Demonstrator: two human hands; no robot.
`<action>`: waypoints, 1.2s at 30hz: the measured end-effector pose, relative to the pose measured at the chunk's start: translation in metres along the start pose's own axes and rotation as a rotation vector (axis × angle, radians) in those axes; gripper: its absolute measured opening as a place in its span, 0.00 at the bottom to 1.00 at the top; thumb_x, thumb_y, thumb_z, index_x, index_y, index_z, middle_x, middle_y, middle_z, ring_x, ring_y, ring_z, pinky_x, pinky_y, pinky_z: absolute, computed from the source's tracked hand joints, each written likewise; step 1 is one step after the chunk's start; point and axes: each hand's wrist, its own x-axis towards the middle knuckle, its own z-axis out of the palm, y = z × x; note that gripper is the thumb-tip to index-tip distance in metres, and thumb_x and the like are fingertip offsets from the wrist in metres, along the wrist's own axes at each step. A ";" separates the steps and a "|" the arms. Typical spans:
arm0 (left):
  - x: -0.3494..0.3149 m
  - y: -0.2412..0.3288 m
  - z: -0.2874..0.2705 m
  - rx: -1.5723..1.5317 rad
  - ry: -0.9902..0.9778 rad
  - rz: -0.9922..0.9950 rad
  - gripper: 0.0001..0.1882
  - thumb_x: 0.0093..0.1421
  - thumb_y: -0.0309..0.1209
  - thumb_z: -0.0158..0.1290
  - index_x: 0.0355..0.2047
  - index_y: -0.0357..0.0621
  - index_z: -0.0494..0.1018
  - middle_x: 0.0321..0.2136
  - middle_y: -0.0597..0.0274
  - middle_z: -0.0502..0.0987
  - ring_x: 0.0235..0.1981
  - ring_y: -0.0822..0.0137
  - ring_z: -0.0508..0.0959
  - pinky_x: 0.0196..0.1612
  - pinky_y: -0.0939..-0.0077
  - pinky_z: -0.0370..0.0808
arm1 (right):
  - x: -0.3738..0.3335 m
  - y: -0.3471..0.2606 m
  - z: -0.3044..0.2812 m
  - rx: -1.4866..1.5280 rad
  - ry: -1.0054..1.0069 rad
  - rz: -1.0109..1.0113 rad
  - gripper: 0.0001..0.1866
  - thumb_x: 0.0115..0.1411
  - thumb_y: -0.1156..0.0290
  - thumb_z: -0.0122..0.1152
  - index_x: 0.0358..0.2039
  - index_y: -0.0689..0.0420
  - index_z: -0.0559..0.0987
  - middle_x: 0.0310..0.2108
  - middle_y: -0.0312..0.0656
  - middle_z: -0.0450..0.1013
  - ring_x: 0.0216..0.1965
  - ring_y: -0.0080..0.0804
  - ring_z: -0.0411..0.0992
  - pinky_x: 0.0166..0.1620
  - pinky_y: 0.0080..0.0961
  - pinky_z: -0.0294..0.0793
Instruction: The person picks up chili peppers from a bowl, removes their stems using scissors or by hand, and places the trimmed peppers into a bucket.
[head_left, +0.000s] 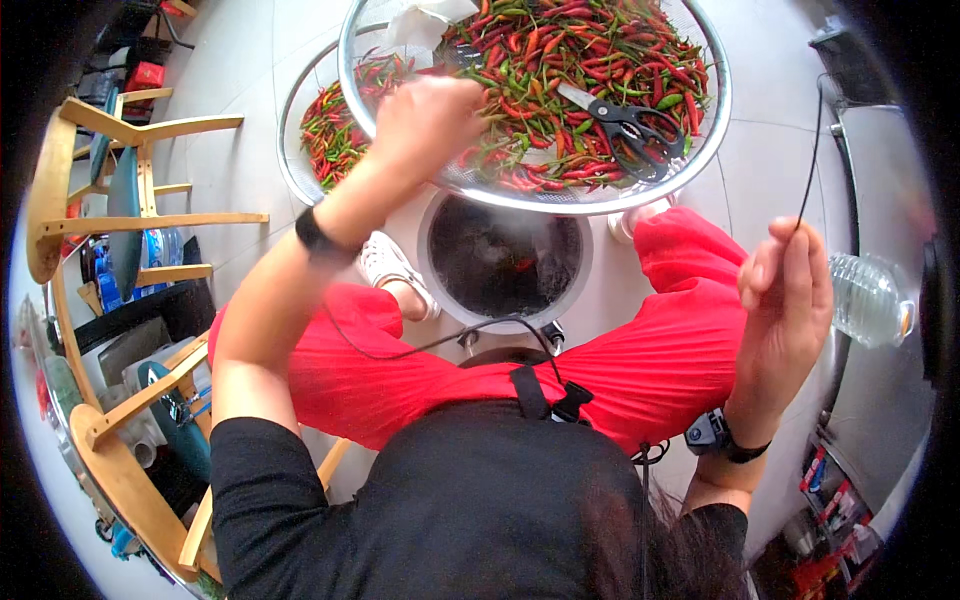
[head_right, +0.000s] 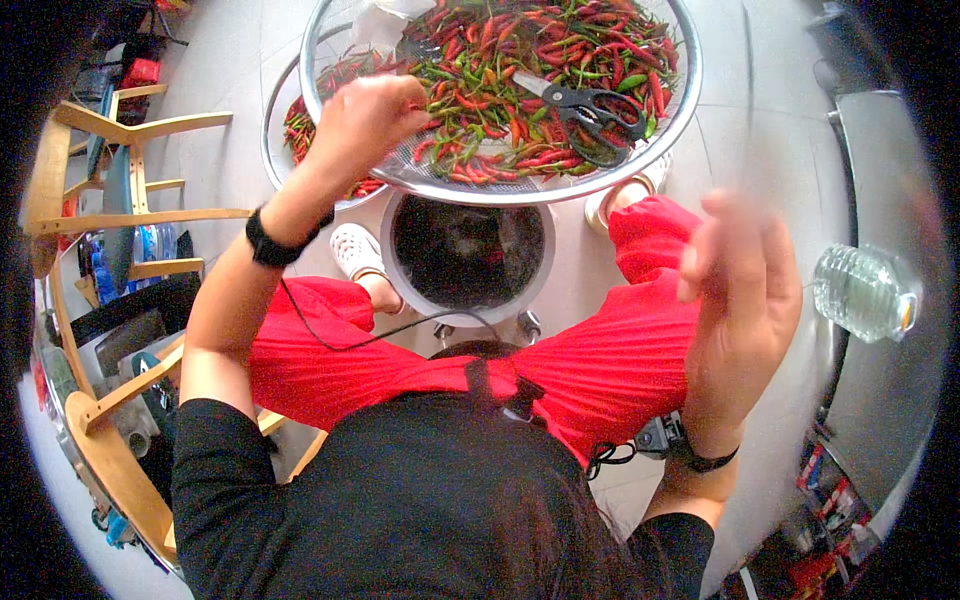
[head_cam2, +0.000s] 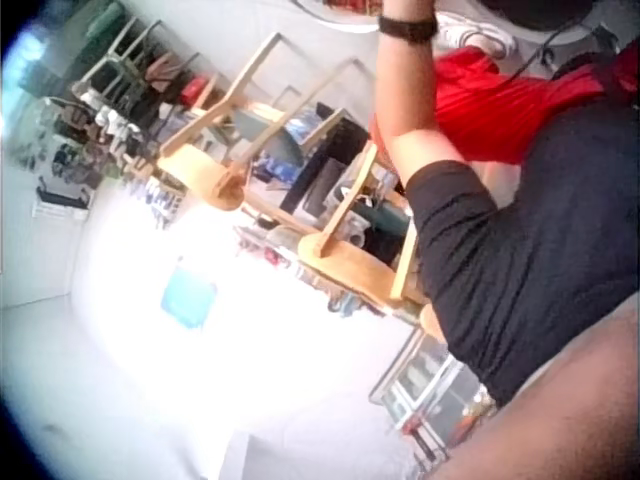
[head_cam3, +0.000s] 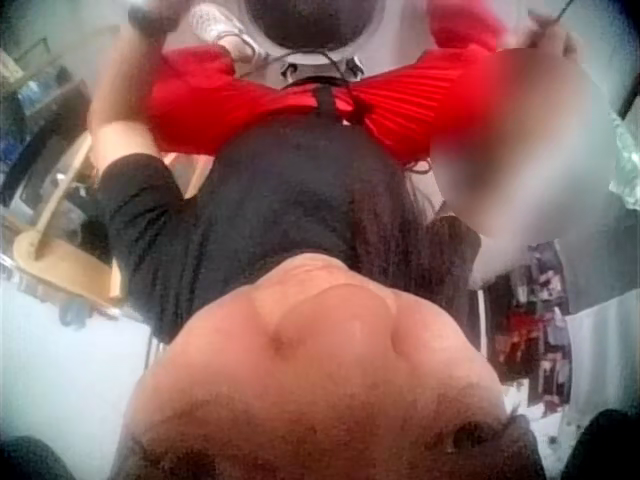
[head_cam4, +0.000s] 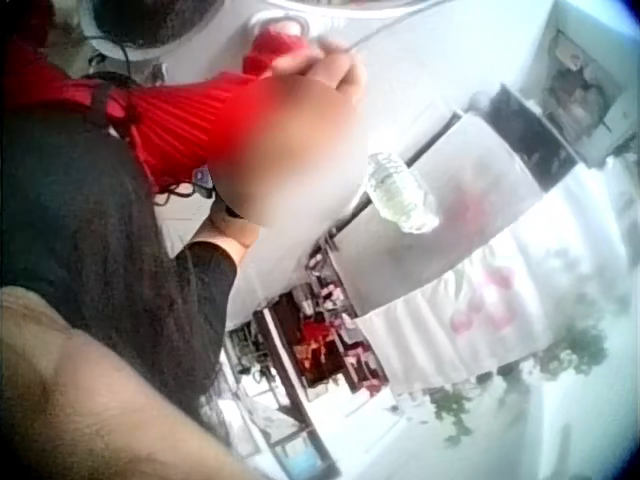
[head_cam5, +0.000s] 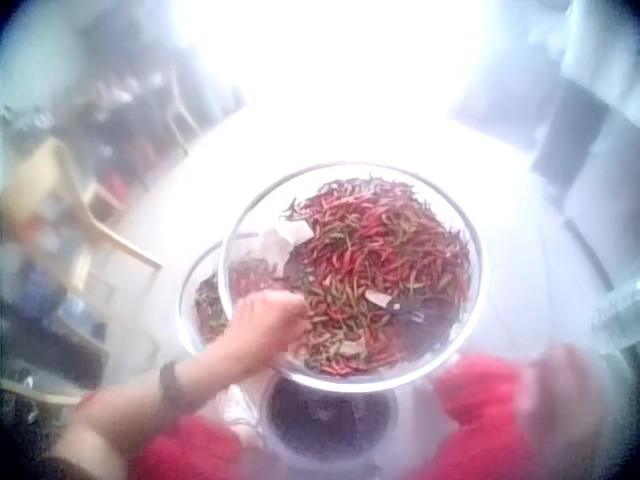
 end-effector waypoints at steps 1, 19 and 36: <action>0.013 -0.015 0.004 0.046 -0.044 -0.089 0.11 0.57 0.38 0.62 0.34 0.45 0.81 0.29 0.53 0.82 0.34 0.51 0.83 0.38 0.57 0.79 | 0.006 -0.008 0.009 0.040 -0.037 0.014 0.14 0.73 0.64 0.52 0.45 0.63 0.78 0.25 0.33 0.69 0.25 0.17 0.65 0.28 0.13 0.62; 0.042 -0.051 0.014 -0.386 0.131 -0.208 0.18 0.58 0.38 0.62 0.47 0.43 0.83 0.36 0.57 0.86 0.37 0.66 0.85 0.42 0.70 0.80 | 0.034 0.041 0.040 -0.608 -0.221 -0.226 0.11 0.70 0.68 0.54 0.41 0.60 0.81 0.22 0.44 0.77 0.25 0.31 0.77 0.31 0.30 0.73; -0.024 0.023 -0.021 -1.656 0.035 -0.412 0.16 0.68 0.32 0.57 0.51 0.35 0.77 0.39 0.63 0.82 0.37 0.75 0.81 0.42 0.84 0.80 | 0.033 0.040 0.099 -0.710 -0.318 -0.416 0.09 0.68 0.67 0.56 0.37 0.59 0.78 0.28 0.54 0.77 0.31 0.55 0.78 0.33 0.43 0.75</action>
